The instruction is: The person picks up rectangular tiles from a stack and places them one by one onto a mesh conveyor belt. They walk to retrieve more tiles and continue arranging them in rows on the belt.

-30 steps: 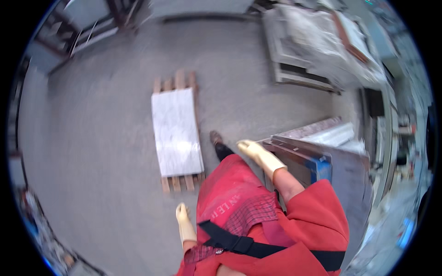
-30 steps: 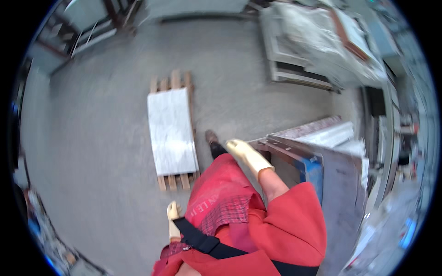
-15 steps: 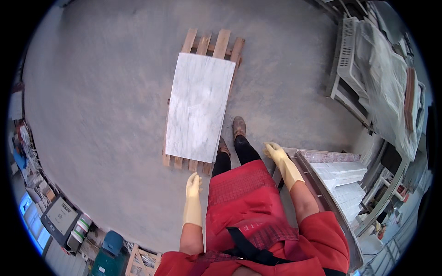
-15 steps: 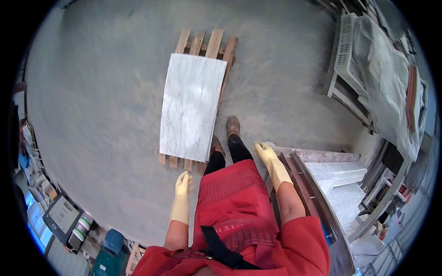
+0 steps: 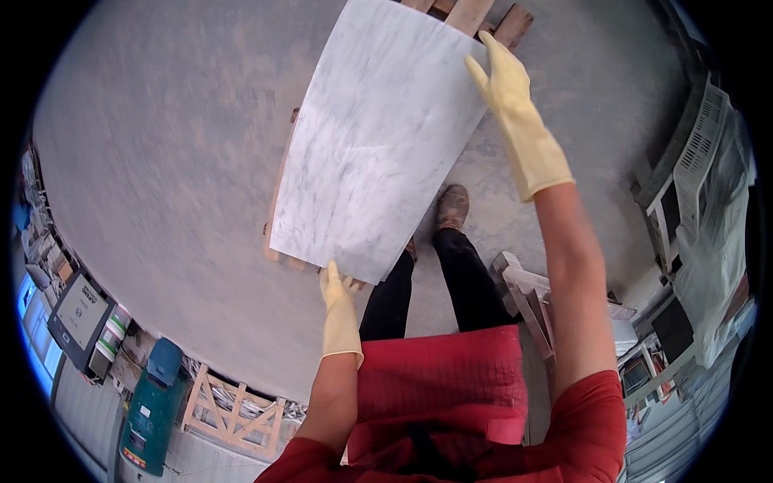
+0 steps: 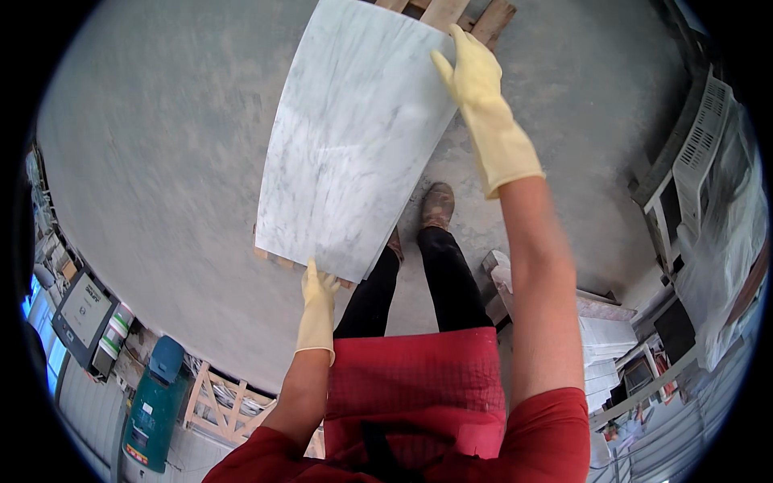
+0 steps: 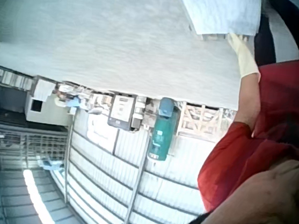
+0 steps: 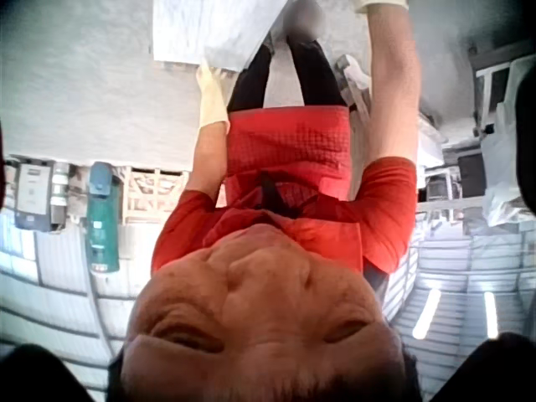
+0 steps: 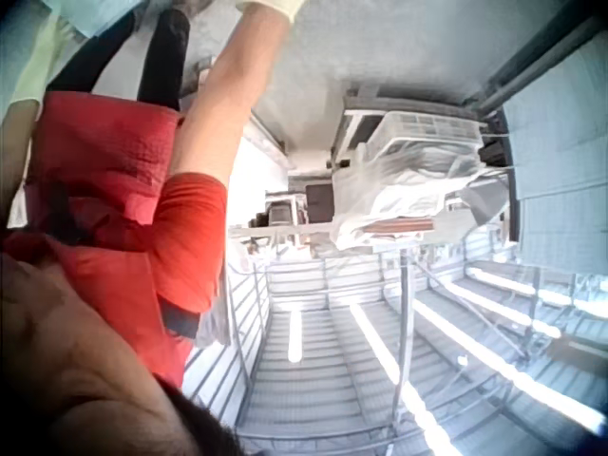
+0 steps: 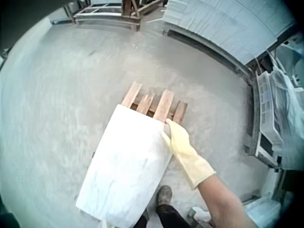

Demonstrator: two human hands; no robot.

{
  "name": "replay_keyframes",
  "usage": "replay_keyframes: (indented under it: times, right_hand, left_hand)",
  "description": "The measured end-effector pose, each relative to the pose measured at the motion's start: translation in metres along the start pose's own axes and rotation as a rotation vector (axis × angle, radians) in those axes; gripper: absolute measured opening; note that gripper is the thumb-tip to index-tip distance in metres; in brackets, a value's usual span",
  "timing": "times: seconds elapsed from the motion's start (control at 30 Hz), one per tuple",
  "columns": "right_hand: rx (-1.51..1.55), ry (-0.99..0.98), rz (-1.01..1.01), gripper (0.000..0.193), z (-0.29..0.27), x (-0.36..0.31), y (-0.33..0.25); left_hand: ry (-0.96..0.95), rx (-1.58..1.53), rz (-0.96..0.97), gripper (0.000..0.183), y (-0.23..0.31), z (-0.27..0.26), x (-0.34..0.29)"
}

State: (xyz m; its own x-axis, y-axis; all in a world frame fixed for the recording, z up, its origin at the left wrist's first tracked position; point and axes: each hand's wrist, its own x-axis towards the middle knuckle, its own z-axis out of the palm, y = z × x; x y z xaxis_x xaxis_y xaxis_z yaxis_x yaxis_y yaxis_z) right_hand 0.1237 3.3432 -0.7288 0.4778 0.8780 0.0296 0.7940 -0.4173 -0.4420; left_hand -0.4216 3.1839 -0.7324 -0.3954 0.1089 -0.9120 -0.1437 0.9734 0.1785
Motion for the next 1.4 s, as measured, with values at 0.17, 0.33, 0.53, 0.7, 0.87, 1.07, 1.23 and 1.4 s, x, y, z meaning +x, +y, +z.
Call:
replay_keyframes:
  times: [0.17, 0.33, 0.53, 0.7, 0.87, 1.07, 1.23, 1.4]
  right_hand:
    - [-0.206, -0.204, 0.058, 0.060, 0.026, 0.013, 0.017]
    - [-0.219, -0.224, 0.017, 0.062, 0.026, 0.016, 0.026]
    - [-0.129, -0.284, 0.046, 0.074, 0.010, 0.017, 0.027]
    - [-0.118, -0.316, 0.060, 0.074, 0.005, 0.017, 0.032]
    - [-0.091, -0.349, 0.119, 0.072, -0.001, 0.011, 0.031]
    - [-0.135, -0.358, 0.171, 0.070, -0.005, -0.020, 0.031]
    - [-0.019, -0.327, 0.276, 0.066, -0.006, -0.033, 0.027]
    - [0.414, -0.044, 0.548, 0.074, 0.001, -0.065, 0.028]
  left_hand:
    - [-0.027, -0.006, 0.003, 0.084, -0.006, 0.014, 0.001]
    - [0.058, -0.089, -0.126, 0.091, -0.005, 0.011, 0.034]
    - [0.045, -0.131, -0.165, 0.092, -0.009, -0.001, 0.064]
    - [-0.039, -0.158, -0.105, 0.088, -0.011, -0.014, 0.079]
    - [-0.044, -0.188, -0.013, 0.084, -0.012, -0.017, 0.080]
    - [0.048, -0.108, 0.011, 0.075, -0.003, -0.024, 0.082]
    - [-0.050, -0.192, 0.062, 0.072, -0.004, -0.044, 0.098]
    - [-0.090, -0.120, 0.058, 0.073, -0.005, -0.045, 0.106]
